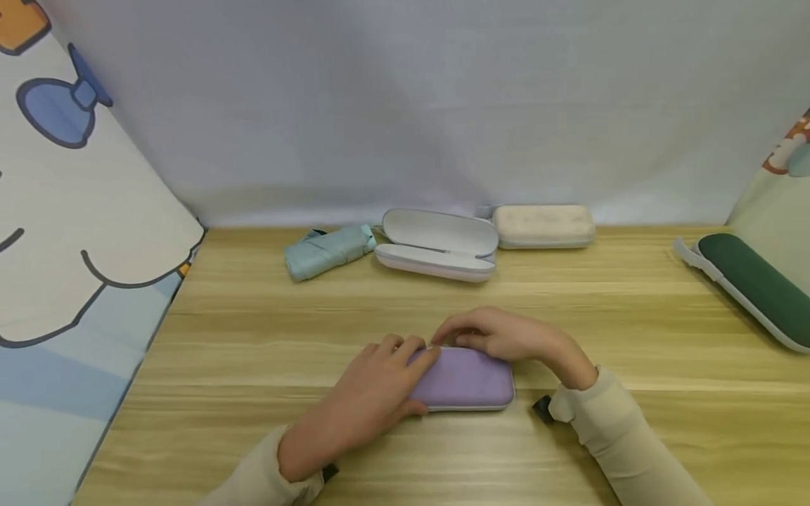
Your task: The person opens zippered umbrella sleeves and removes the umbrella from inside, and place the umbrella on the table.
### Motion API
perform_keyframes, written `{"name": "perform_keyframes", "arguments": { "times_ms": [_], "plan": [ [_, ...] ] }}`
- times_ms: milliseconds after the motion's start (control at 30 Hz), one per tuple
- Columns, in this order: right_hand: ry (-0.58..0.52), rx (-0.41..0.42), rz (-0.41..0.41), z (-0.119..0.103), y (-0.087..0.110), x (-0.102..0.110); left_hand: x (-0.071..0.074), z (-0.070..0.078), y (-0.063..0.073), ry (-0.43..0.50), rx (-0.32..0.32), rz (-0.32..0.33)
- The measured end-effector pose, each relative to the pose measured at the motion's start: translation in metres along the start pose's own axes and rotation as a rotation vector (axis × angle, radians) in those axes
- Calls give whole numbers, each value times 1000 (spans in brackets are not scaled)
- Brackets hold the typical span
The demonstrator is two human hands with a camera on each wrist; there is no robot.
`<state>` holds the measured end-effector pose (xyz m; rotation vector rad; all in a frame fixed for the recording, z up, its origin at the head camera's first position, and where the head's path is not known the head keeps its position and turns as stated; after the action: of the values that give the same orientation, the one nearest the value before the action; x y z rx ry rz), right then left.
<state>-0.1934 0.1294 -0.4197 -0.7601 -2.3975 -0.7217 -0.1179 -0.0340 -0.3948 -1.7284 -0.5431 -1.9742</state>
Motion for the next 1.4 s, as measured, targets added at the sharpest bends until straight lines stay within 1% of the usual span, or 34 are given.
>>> {"name": "perform_keyframes", "arguments": {
  "times_ms": [167, 333, 500, 600, 733, 867, 967, 1067, 1267, 1400],
  "plan": [
    [-17, -3, 38, 6, -3, -1, -1, 0, 0, 5, 2, -24],
    [-17, -10, 87, 5, -4, 2, -1, 0, -1, 8, 5, -30],
    [13, 7, 112, 3, -6, 2, -2, 0, 0, -2, 10, -40],
    [37, 11, 128, 1, -7, 2, -2, 0, 1, -16, 6, -27],
    [56, 2, 135, -1, -6, 2, -2, -1, 1, -21, 5, -22],
    [57, -10, 133, 0, -6, 2, -2, -1, 0, -14, 4, -35],
    [58, -23, 141, 2, -6, 3, 0, -2, -1, -9, 0, -25],
    [66, -30, 145, 2, -5, 4, 0, -3, -1, 15, -1, -20],
    [77, -33, 144, 2, -3, 4, -3, -7, 0, 94, 18, -54],
    [80, -43, 144, 3, -1, 6, -2, -9, 1, 121, 24, -56]
  ]
}}
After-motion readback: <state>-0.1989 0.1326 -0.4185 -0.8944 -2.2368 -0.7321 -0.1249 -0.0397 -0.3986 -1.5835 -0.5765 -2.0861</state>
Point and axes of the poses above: each hand's wrist, its own y-axis away from the middle knuckle, its own x-axis out of the back of the hand, z = x × y, the point moved 6 cm from there along -y, towards the middle knuckle, and after that the axes turned 10 degrees about -x, right-handed, at the moved point
